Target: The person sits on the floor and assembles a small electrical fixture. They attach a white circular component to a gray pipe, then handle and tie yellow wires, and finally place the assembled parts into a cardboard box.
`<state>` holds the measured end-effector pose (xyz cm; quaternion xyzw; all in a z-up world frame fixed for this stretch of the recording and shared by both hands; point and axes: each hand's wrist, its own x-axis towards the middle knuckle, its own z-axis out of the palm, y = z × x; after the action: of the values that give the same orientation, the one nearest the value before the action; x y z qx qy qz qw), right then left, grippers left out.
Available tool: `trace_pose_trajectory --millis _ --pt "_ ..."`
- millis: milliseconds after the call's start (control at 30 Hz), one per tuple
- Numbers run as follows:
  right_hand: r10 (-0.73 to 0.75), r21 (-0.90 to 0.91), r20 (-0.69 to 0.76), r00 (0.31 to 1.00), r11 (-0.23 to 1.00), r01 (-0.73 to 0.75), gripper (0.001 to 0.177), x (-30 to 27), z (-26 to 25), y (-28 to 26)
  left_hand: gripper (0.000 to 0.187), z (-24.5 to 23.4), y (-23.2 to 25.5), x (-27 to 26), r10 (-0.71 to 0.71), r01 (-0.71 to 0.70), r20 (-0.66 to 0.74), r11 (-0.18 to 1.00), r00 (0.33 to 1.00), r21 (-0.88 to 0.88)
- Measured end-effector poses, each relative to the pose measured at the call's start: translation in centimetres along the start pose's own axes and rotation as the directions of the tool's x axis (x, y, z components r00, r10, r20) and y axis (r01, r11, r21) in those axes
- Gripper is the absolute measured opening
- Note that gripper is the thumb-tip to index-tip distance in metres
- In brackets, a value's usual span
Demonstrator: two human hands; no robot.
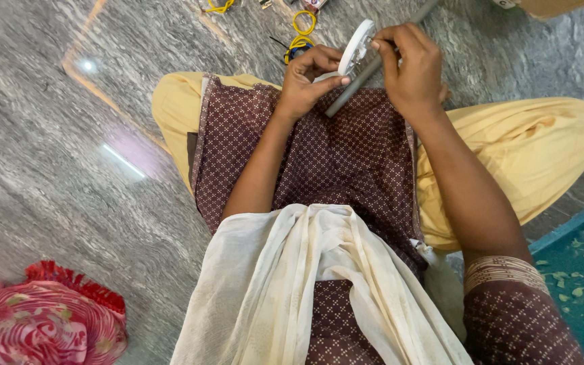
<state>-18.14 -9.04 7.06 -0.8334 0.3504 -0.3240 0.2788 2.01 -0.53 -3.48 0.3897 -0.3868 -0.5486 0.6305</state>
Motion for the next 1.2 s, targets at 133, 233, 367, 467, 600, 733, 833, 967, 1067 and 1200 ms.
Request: trace_pose_trajectory --millis 133,233,367,467,600,733,833,967,1067,1200 --pt "0.053 0.071 0.002 0.999 0.996 -0.053 0.003 0.0 0.5 0.4 0.026 0.3 0.7 -0.1 0.030 -0.031 0.007 0.995 1.000 0.095" --pt "0.046 0.050 0.006 0.999 0.998 -0.047 0.005 0.0 0.8 0.5 0.026 0.6 1.1 0.0 0.053 -0.055 0.015 0.991 0.998 0.125" --pt "-0.017 0.004 0.006 1.000 1.000 0.017 0.005 -0.1 1.0 0.4 0.027 0.8 1.4 0.0 0.042 -0.042 0.005 0.983 0.999 0.180" --pt "0.013 0.022 0.028 1.000 1.000 -0.014 0.011 -0.2 1.5 0.6 0.026 0.9 1.6 0.1 0.058 -0.061 0.025 0.982 0.998 0.177" --pt "0.072 0.052 0.042 0.997 0.996 -0.074 0.023 -0.7 2.5 1.5 0.027 0.8 1.6 0.1 0.073 -0.077 0.028 0.972 0.997 0.220" --pt "0.236 0.157 0.124 0.964 0.954 -0.254 0.034 -1.1 3.6 3.2 0.025 0.7 1.2 0.1 0.078 -0.084 0.035 0.970 0.996 0.227" --pt "0.281 0.224 0.166 0.945 0.923 -0.313 0.037 -1.0 4.1 4.1 0.026 0.7 0.7 0.1 0.046 -0.049 0.021 0.986 0.999 0.161" --pt "0.304 0.353 0.195 0.933 0.865 -0.356 0.039 -1.2 3.4 3.8 0.027 0.4 -0.1 0.1 0.044 -0.044 0.001 0.998 0.999 0.034" --pt "0.320 0.438 0.204 0.925 0.815 -0.379 0.041 -0.9 3.0 3.5 0.027 0.3 -0.3 0.0 0.030 -0.029 -0.018 0.999 0.999 0.024" --pt "0.345 0.535 0.239 0.907 0.733 -0.420 0.032 -0.6 2.8 3.2 0.027 0.4 -0.3 0.0 0.023 -0.023 -0.030 0.999 0.999 0.031"
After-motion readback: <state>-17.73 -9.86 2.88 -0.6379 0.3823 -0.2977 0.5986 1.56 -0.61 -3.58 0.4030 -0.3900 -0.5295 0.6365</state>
